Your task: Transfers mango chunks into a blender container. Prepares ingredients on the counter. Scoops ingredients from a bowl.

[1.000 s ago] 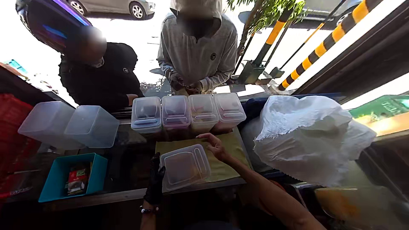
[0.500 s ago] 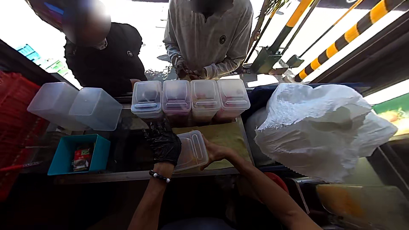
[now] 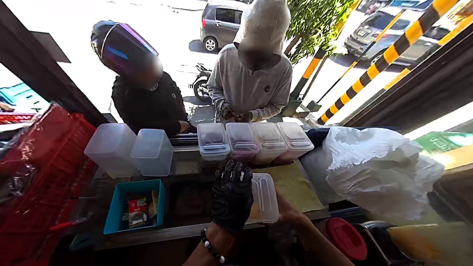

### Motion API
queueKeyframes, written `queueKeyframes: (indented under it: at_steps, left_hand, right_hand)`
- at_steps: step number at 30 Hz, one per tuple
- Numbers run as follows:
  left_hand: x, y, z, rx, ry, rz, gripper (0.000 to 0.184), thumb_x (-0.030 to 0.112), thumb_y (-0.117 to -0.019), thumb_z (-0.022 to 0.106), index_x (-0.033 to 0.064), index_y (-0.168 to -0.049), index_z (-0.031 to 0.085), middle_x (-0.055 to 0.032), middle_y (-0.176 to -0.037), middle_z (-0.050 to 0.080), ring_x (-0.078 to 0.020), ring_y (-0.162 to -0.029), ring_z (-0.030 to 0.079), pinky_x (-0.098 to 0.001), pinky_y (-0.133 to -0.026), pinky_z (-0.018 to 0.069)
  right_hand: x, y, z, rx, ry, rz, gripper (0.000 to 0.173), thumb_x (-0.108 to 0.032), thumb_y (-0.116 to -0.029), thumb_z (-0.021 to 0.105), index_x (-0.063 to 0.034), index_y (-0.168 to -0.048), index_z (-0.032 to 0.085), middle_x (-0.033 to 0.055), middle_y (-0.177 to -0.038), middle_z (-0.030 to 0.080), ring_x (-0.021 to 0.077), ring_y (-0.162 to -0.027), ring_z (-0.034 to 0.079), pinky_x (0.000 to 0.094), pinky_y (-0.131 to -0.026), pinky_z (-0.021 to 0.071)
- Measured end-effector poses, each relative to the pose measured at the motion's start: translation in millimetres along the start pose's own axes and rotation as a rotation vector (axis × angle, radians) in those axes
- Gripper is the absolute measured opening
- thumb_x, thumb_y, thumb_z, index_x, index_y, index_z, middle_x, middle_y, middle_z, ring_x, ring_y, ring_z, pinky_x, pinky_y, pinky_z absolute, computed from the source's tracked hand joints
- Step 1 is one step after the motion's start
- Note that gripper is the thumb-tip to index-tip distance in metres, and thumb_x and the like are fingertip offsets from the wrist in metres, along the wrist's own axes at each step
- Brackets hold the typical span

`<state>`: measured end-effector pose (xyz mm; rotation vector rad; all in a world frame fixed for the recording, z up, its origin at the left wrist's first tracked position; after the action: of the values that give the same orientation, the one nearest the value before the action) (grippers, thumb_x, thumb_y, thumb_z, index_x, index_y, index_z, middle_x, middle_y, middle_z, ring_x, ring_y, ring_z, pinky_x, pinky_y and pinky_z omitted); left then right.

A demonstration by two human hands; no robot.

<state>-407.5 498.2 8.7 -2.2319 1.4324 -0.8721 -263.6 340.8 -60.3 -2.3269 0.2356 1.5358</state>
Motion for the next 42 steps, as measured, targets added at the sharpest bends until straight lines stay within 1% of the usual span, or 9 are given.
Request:
queueKeyframes:
  at_steps: [4,10,18,26,29,32,34,38,42]
  left_hand:
    - [-56,46,-63,0.174,0.182,-0.110,0.025,0.022,-0.0958,0.056,0.0141,-0.103,0.078,-0.0091,-0.106,0.075,-0.0271,-0.106,0.068,-0.0430,-0.096,0.0526]
    - [-138,130,-75,0.013,0.393,-0.263,0.024,0.016,-0.0981,0.055,0.0033,-0.095,0.075,-0.0121,-0.089,0.074,-0.0208,-0.088,0.070,-0.0341,-0.088,0.0555]
    - [-174,177,-79,-0.065,0.449,-0.364,0.020,0.012,-0.0970,0.059,0.0012,-0.095,0.075,-0.0118,-0.093,0.076,-0.0165,-0.089,0.071,-0.0314,-0.091,0.0552]
    - [-210,96,-73,-0.002,0.277,-0.281,0.020,0.016,-0.0912,0.062,0.0054,-0.098,0.077,-0.0079,-0.091,0.074,-0.0146,-0.089,0.071,-0.0283,-0.086,0.0569]
    - [-220,69,-61,-0.058,0.257,-0.265,0.021,0.015,-0.0929,0.062,0.0041,-0.103,0.077,-0.0128,-0.097,0.075,-0.0244,-0.093,0.072,-0.0387,-0.087,0.0576]
    - [-222,49,-57,-0.246,0.250,-0.268,0.027,0.017,-0.0989,0.065,0.0017,-0.121,0.069,-0.0231,-0.122,0.067,-0.0412,-0.116,0.063,-0.0572,-0.101,0.0491]
    - [-223,30,-51,-0.319,0.170,-0.246,0.035,0.022,-0.0998,0.066,0.0027,-0.129,0.066,-0.0237,-0.133,0.063,-0.0434,-0.127,0.057,-0.0593,-0.108,0.0439]
    - [-239,0,-33,-0.462,-0.046,-0.189,0.038,0.026,-0.1033,0.060,0.0008,-0.132,0.064,-0.0233,-0.137,0.061,-0.0407,-0.132,0.055,-0.0565,-0.110,0.0410]
    - [-250,-31,7,-0.499,-0.281,0.007,0.040,0.019,-0.1070,0.049,0.0056,-0.144,0.057,-0.0151,-0.147,0.058,-0.0305,-0.139,0.052,-0.0491,-0.120,0.0321]
  right_hand:
    - [-4,-27,110,0.341,-0.031,0.131,0.132,-0.040,-0.0527,0.098,0.0133,-0.150,0.027,0.0230,-0.143,0.053,0.0140,-0.125,0.061,0.0282,-0.100,0.0567]
    - [28,-95,247,0.813,0.102,0.398,0.140,-0.043,-0.0406,0.098,0.0098,-0.151,0.030,0.0289,-0.141,0.054,0.0331,-0.123,0.062,0.0501,-0.099,0.0561]
    - [39,-210,283,1.137,0.195,0.468,0.135,-0.039,-0.0414,0.098,0.0032,-0.152,0.032,0.0290,-0.144,0.049,0.0421,-0.127,0.055,0.0600,-0.093,0.0544]
    - [34,-268,281,1.157,0.229,0.682,0.142,-0.042,-0.0446,0.101,-0.0103,-0.159,0.023,0.0229,-0.150,0.044,0.0393,-0.127,0.056,0.0584,-0.082,0.0574]
    - [37,-262,277,1.096,0.221,0.679,0.144,-0.046,-0.0462,0.101,-0.0103,-0.160,0.021,0.0231,-0.154,0.040,0.0401,-0.130,0.054,0.0594,-0.085,0.0567]
    - [28,-252,265,1.002,0.148,0.636,0.142,-0.039,-0.0492,0.101,-0.0050,-0.160,0.019,0.0293,-0.154,0.037,0.0451,-0.135,0.048,0.0609,-0.095,0.0536]
    - [13,-225,255,0.835,0.141,0.615,0.128,-0.030,-0.0594,0.095,-0.0004,-0.159,0.020,0.0322,-0.152,0.039,0.0462,-0.136,0.047,0.0596,-0.105,0.0487]
    - [-25,-181,220,0.637,0.648,0.194,0.048,-0.024,-0.0874,0.077,-0.0074,-0.131,0.069,0.0138,-0.133,0.066,0.0304,-0.126,0.061,0.0480,-0.104,0.0518]
    - [-5,-224,164,0.387,1.108,-0.121,0.038,-0.028,-0.1021,0.060,-0.0130,-0.137,0.067,0.0097,-0.148,0.058,0.0278,-0.146,0.046,0.0533,-0.122,0.0320]
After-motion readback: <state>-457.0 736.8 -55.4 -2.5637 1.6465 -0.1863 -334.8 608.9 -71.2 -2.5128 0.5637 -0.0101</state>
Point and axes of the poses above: each hand's wrist, its own y-axis away from the middle knuckle, its own z-axis out of the palm, x = y × z, the point moved 2 cm from there along -y, towards the middle knuckle
